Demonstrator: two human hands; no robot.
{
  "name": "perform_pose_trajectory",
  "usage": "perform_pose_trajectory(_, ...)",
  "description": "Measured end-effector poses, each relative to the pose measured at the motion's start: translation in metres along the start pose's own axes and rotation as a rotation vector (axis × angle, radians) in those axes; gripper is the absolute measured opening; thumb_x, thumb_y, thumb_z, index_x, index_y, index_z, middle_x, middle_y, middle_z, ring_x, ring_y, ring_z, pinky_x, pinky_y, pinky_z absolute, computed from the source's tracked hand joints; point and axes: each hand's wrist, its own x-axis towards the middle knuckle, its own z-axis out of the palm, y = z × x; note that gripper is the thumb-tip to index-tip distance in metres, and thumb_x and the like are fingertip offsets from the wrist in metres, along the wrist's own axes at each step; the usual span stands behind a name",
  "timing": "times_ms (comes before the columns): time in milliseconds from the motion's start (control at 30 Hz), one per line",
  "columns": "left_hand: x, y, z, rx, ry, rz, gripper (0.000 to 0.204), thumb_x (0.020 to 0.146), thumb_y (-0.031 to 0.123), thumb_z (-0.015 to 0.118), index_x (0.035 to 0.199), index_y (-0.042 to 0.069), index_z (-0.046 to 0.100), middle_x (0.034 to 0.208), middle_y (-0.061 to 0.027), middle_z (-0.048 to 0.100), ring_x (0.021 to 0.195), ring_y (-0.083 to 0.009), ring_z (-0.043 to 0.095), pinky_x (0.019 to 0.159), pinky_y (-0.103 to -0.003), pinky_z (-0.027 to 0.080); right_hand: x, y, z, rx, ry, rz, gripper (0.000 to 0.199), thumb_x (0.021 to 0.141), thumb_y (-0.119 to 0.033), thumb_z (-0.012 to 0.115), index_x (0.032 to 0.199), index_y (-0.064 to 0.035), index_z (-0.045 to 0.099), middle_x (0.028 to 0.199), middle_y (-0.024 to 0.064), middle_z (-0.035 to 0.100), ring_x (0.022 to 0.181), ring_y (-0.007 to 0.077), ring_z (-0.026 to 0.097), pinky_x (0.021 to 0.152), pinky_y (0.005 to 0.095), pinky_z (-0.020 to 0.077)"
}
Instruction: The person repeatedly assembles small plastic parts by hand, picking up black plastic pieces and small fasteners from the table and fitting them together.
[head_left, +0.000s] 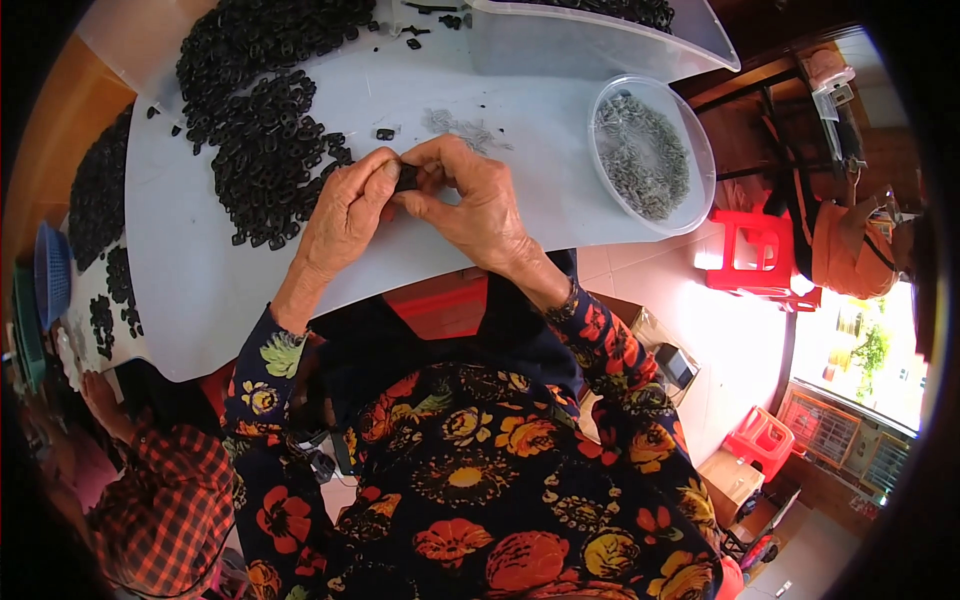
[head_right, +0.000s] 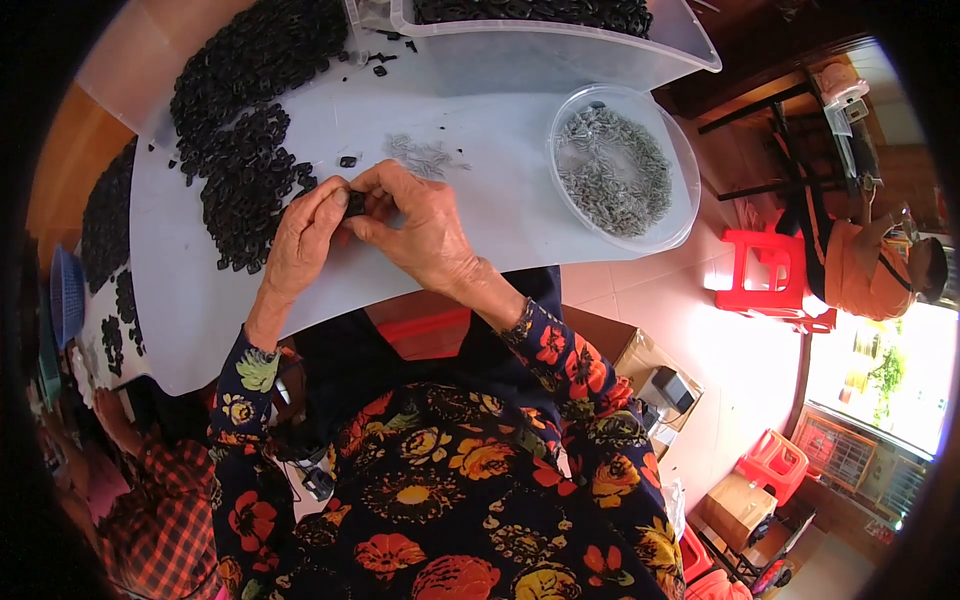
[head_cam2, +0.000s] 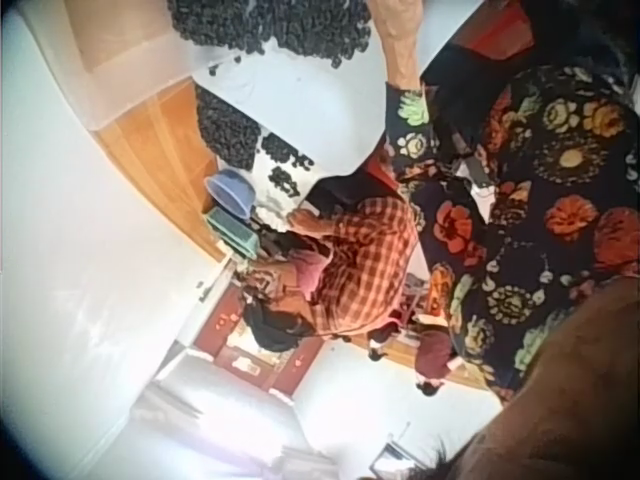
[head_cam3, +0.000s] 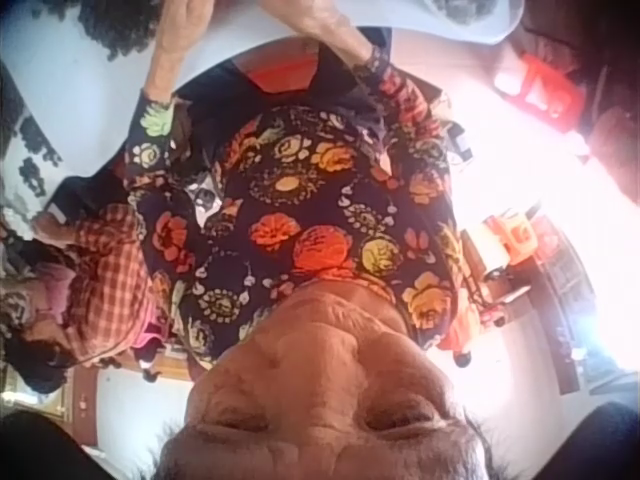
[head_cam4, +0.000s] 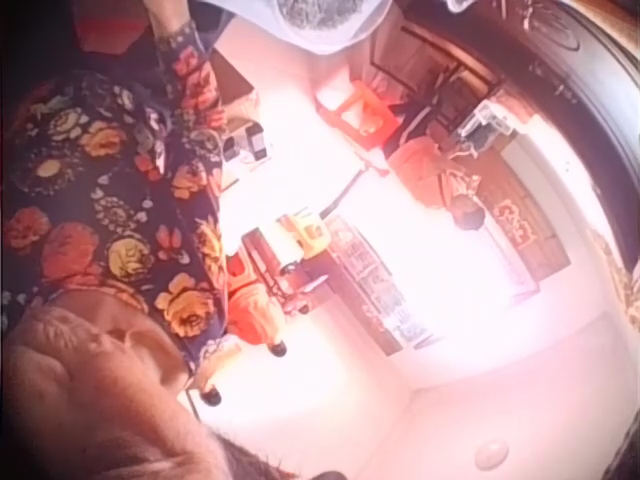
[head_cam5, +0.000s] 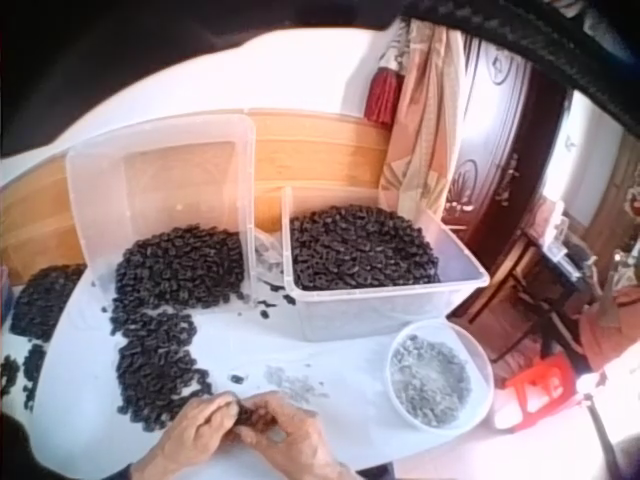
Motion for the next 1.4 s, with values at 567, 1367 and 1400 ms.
perform_pose_trajectory(567,0.002,0.000,-0.006,0.002,-0.163,0.026,0.036,0.095,0.034,0.043,0.085,-0.001,0.046,0.061,-0.0078,0.034,0.055,-0.0179,0.033,0.051,-0.032,0.034,0.002,0.003,-0.008,-0.078,-0.124,-0.101,0.028,0.071,0.001,0.070,0.090,-0.0019,0.050,0.076,0.0101,0.060,0.069,0.0219,0.060,0.064,0.0331,0.0502)
perform_pose_trajectory(1367,0.000,-0.003,-0.004,0.007,-0.177,0.006,0.032,0.094,0.029,0.044,0.086,-0.002,0.046,0.064,-0.0117,0.040,0.055,-0.0228,0.035,0.053,-0.034,0.036,0.001,0.003,-0.013,-0.087,-0.191,-0.099,0.028,0.070,0.000,0.073,0.086,-0.0009,0.050,0.078,0.0134,0.061,0.071,0.0299,0.061,0.063,0.0351,0.0500)
perform_pose_trajectory(1400,-0.001,-0.004,-0.004,0.006,-0.176,0.005,0.032,0.094,0.029,0.044,0.086,-0.002,0.046,0.064,-0.0117,0.040,0.055,-0.0228,0.035,0.053,-0.034,0.036,0.001,0.003,-0.013,-0.085,-0.194,-0.100,0.028,0.071,0.000,0.072,0.086,-0.0008,0.050,0.078,0.0136,0.061,0.071,0.0300,0.061,0.063,0.0351,0.0500)
